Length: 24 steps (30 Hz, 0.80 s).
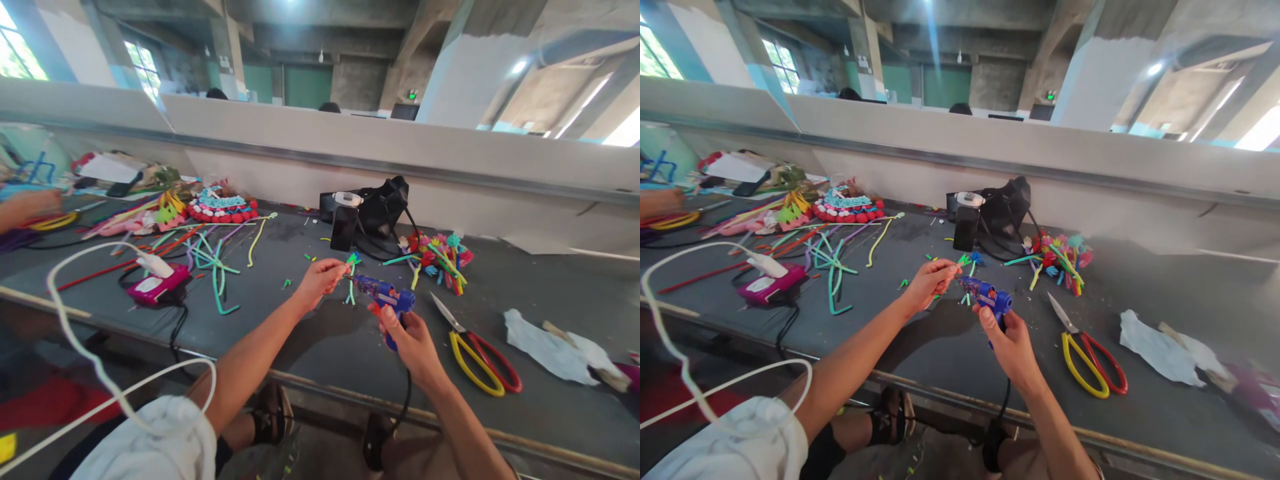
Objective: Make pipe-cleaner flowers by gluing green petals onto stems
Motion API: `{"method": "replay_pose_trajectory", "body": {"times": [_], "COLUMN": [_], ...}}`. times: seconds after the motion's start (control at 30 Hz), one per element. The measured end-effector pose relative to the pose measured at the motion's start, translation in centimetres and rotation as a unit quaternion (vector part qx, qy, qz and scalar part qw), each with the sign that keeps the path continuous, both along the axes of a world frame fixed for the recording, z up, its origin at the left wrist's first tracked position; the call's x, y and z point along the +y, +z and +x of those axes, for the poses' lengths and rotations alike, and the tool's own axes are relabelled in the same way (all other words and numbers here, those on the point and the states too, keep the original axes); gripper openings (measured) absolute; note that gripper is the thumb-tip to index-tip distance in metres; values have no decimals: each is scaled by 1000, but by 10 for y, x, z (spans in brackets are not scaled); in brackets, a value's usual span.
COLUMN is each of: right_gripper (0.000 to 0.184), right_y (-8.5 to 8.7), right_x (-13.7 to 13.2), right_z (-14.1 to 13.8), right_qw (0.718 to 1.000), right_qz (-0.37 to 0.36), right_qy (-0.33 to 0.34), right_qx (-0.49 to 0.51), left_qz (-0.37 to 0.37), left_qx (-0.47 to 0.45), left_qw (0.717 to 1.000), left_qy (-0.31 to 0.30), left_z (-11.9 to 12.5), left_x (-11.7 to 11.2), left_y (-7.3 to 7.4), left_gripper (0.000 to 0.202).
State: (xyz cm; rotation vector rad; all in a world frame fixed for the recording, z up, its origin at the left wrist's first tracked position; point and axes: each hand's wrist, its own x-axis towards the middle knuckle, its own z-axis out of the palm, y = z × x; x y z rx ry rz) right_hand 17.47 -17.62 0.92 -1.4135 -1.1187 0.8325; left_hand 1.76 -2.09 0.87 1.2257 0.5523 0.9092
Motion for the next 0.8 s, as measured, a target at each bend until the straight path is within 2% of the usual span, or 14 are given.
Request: {"method": "replay_pose_trajectory", "body": {"times": [0.13, 0.43, 0.8], "right_gripper": [50, 43, 38], "right_y": [-1, 1, 2], "right_x": [2, 4, 5], "right_z": [1, 6, 5], "right_qw": [996, 975, 964], "right_qz": [66, 82, 105], "right_qy": [-28, -73, -87], "right_qx": [-61, -194, -229], "left_qz": [17, 32, 32], "left_qx": [12, 31, 41], "left_qw": [1000, 999, 999], "left_qy": [-6, 3, 15], "left_z": [3, 6, 6], "left_x": [-6, -8, -10], "left_y": [0, -1, 2], "left_gripper": [31, 31, 32]}}
